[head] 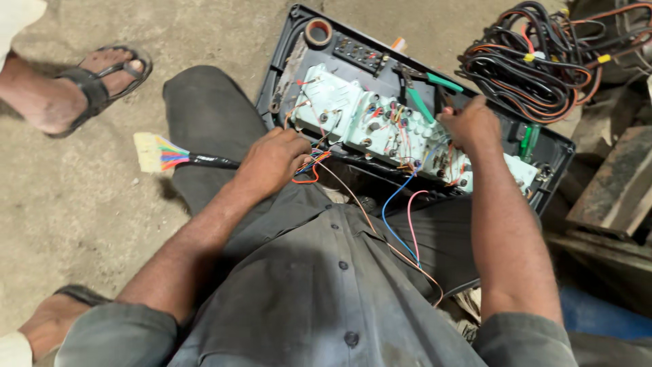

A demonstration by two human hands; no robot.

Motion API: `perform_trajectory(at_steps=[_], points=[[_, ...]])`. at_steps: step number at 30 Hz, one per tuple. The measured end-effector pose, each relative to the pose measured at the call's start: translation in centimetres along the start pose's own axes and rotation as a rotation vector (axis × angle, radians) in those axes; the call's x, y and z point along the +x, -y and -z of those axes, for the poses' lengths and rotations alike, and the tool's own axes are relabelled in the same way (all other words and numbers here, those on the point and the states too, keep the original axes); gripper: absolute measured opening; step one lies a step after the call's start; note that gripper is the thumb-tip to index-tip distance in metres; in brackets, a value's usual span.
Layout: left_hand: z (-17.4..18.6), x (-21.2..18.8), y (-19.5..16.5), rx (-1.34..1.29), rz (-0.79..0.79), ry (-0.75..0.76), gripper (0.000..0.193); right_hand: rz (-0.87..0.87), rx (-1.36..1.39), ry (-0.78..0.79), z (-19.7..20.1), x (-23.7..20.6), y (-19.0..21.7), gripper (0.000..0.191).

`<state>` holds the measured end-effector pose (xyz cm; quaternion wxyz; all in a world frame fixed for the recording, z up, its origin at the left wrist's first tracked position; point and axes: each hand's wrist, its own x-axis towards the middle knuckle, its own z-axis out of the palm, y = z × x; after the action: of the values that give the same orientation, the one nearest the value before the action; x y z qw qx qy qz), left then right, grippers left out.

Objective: The person sits on the floor and repairs an open electronics box by stripping, twisting, and connecting multiple colored wires to terminal blocks. They use pliers and a screwdriver to secure connections and occasionally test with a test light.

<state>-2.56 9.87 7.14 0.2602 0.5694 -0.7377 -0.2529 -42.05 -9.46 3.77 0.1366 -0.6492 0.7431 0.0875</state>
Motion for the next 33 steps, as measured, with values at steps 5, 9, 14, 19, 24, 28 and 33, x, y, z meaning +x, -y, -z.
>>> perform_trajectory(at_steps=[5, 9, 14, 19, 24, 28, 33], points=[[0.3, 0.1, 0.4, 0.026, -0.006, 0.031, 0.016, 0.056, -0.117, -0.156, 1.5, -0.4, -1.5, 0.055], [0.0, 0.9, 0.3, 0.016, -0.036, 0.014, 0.017, -0.214, 0.497, 0.132, 5.6, -2.2, -4.3, 0.046], [-0.5, 1.8, 0.0, 0.049, 0.016, 0.034, 0.017, -0.074, 1.248, 0.104, 10.2, -7.3, -5.7, 0.015], [-0.7, 2.7, -0.1, 0.033, 0.051, 0.013, 0.025, 0.154, 1.54, 0.231, 10.7, -14.7, -0.5, 0.029], [-0.6, 3.8, -0.2, -0.002, 0.043, -0.053, 0.019, 0.215, 1.446, 0.663, 2.7, -21.5, 9.6, 0.016], [-0.8, 4.4, -0.4, -0.074, 0.177, -0.092, 0.021, 0.108, 1.243, 0.784, -0.1, -22.5, 12.4, 0.026], [-2.0, 5.1, -0.6, -0.132, 0.232, -0.145, 0.018, 0.043, 1.189, 0.762, -1.2, -22.0, 12.3, 0.041]])
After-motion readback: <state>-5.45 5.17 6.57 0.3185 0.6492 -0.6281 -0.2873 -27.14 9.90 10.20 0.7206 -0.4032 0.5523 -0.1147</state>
